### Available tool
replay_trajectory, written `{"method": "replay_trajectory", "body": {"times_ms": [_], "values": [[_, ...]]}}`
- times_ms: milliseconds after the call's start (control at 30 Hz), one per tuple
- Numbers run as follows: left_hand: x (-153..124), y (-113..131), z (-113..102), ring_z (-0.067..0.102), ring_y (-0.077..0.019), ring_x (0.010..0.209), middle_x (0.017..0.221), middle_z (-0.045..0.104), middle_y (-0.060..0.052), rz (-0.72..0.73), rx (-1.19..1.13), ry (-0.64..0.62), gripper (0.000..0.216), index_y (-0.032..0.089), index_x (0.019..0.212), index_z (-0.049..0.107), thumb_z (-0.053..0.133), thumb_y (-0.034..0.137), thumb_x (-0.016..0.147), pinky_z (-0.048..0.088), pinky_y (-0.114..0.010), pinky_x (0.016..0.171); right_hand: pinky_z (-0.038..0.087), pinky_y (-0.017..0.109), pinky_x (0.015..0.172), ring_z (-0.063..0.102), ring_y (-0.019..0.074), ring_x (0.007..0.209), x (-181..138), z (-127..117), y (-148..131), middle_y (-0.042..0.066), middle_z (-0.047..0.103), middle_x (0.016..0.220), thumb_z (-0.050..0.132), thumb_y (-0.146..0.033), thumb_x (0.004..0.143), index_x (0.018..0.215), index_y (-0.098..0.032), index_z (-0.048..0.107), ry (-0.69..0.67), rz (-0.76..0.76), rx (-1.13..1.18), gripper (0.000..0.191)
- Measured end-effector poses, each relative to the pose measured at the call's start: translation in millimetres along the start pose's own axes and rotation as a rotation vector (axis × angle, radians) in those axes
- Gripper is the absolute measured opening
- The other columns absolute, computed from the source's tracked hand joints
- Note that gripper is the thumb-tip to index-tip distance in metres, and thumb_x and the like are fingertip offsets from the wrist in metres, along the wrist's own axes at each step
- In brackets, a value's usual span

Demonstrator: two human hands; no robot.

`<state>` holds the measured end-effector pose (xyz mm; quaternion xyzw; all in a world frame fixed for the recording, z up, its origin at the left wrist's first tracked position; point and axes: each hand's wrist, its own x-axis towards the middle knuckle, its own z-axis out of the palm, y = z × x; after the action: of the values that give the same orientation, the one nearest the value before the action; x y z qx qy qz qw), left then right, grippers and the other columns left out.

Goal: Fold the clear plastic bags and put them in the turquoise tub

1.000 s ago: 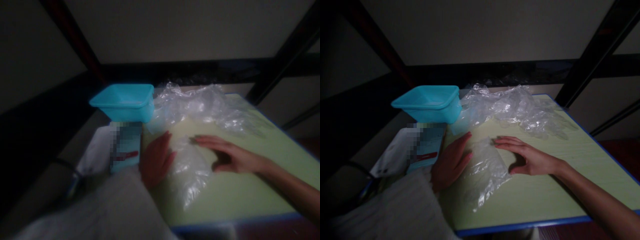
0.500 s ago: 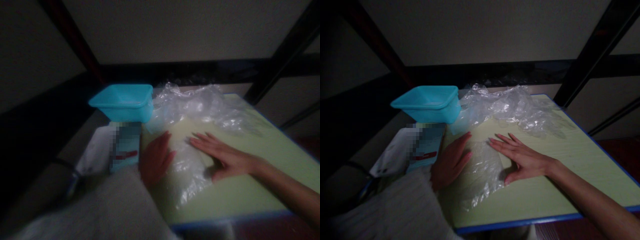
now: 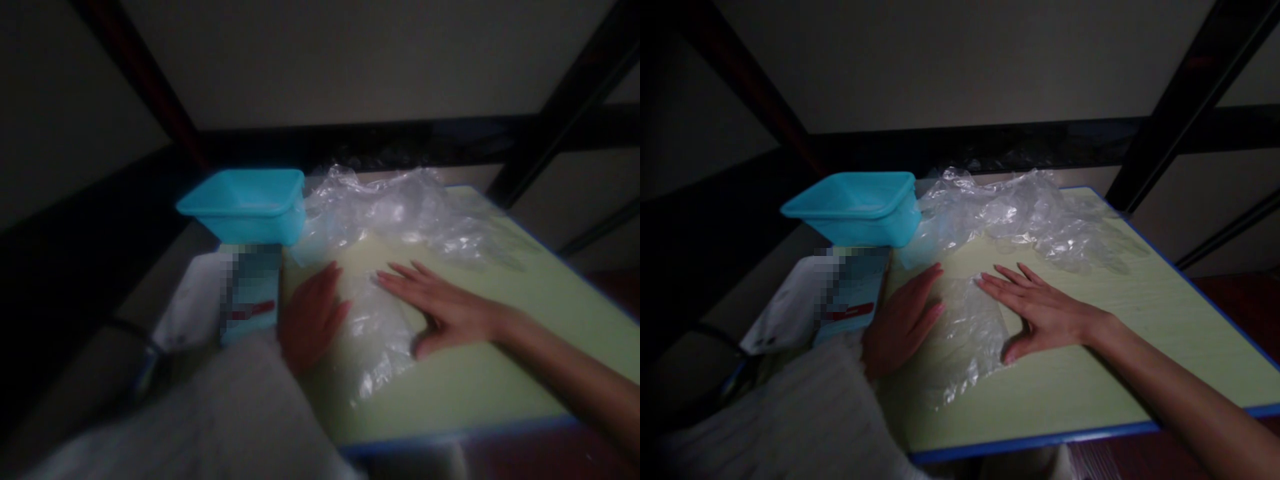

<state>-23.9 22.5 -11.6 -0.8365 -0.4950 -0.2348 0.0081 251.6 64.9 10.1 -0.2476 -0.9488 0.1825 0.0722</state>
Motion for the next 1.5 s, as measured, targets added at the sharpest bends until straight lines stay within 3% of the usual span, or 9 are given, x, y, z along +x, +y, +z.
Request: {"method": "replay_trajectory", "body": {"times_ms": [333, 600, 767, 867, 1067, 1200, 1300, 1500], "values": [[-3, -3, 3, 0.042, -0.0252, 0.131, 0.143, 0.044, -0.016, -0.030, -0.022, -0.034, 0.047, 0.013, 0.138, 0.034, 0.032, 0.038, 0.098, 0.037, -0.044, 0.108, 0.004, 0.063, 0.110, 0.010, 0.0357, 0.141, -18, -10, 18, 0.007, 0.015, 0.156, 0.062, -0.063, 0.075, 0.149, -0.032, -0.002, -0.009, 0.046, -0.009, 0.103], [-2, -1, 1, 0.045, -0.0270, 0.129, 0.141, 0.045, -0.017, -0.026, -0.021, -0.010, 0.047, 0.012, 0.137, 0.036, 0.034, 0.036, 0.097, 0.039, -0.045, 0.106, 0.002, 0.060, 0.111, 0.009, 0.0338, 0.142, -16, -10, 16, 0.006, 0.015, 0.156, 0.064, -0.061, 0.074, 0.149, -0.031, 0.000, 0.010, 0.019, 0.012, 0.103], [1, 7, -12, 0.060, -0.0247, 0.110, 0.121, 0.062, -0.012, -0.053, -0.075, 0.053, 0.040, 0.016, 0.131, 0.041, 0.037, 0.034, 0.095, 0.045, -0.045, 0.099, 0.003, 0.060, 0.111, 0.011, 0.0340, 0.142, -14, -8, 15, 0.008, 0.017, 0.156, 0.064, -0.063, 0.074, 0.150, -0.028, 0.002, 0.033, 0.027, 0.014, 0.104], [2, 10, -14, 0.064, -0.0229, 0.098, 0.114, 0.065, -0.011, -0.042, -0.101, 0.044, 0.037, 0.016, 0.128, 0.042, 0.037, 0.031, 0.095, 0.048, -0.044, 0.094, 0.002, 0.060, 0.111, 0.013, 0.0339, 0.142, -14, -6, 16, 0.008, 0.018, 0.156, 0.063, -0.063, 0.074, 0.150, -0.028, 0.001, 0.039, 0.015, -0.003, 0.103], [3, 8, -12, 0.062, -0.0244, 0.106, 0.120, 0.062, -0.013, -0.040, -0.089, -0.007, 0.039, 0.014, 0.129, 0.042, 0.038, 0.031, 0.094, 0.046, -0.045, 0.098, 0.005, 0.063, 0.110, 0.012, 0.0339, 0.142, -12, -9, 12, 0.008, 0.020, 0.155, 0.059, -0.062, 0.078, 0.150, -0.028, 0.003, 0.028, 0.014, -0.007, 0.097], [0, 9, -12, 0.056, -0.0276, 0.114, 0.122, 0.062, -0.013, -0.019, -0.046, 0.059, 0.040, 0.015, 0.129, 0.045, 0.039, 0.032, 0.093, 0.043, -0.047, 0.102, 0.008, 0.059, 0.112, 0.018, 0.0297, 0.141, -5, -7, 3, 0.011, 0.020, 0.155, 0.047, -0.058, 0.088, 0.150, -0.025, 0.003, 0.111, -0.020, 0.017, 0.083], [-1, 14, -11, 0.049, -0.0285, 0.125, 0.133, 0.054, -0.014, 0.041, -0.043, 0.053, 0.043, 0.013, 0.131, 0.044, 0.042, 0.032, 0.092, 0.039, -0.047, 0.107, 0.010, 0.057, 0.113, 0.021, 0.0284, 0.141, 2, 0, -3, 0.014, 0.020, 0.154, 0.043, -0.056, 0.090, 0.150, -0.022, 0.001, 0.159, -0.039, -0.034, 0.081], [6, 25, -7, 0.023, -0.0313, 0.141, 0.150, 0.028, -0.021, 0.155, -0.058, -0.205, 0.069, 0.004, 0.139, 0.031, 0.053, 0.043, 0.086, 0.023, -0.049, 0.115, 0.011, 0.054, 0.114, 0.019, 0.0292, 0.141, 6, 14, -7, 0.020, 0.018, 0.153, 0.042, -0.061, 0.088, 0.150, -0.014, 0.001, 0.104, -0.032, -0.160, 0.088]]}}
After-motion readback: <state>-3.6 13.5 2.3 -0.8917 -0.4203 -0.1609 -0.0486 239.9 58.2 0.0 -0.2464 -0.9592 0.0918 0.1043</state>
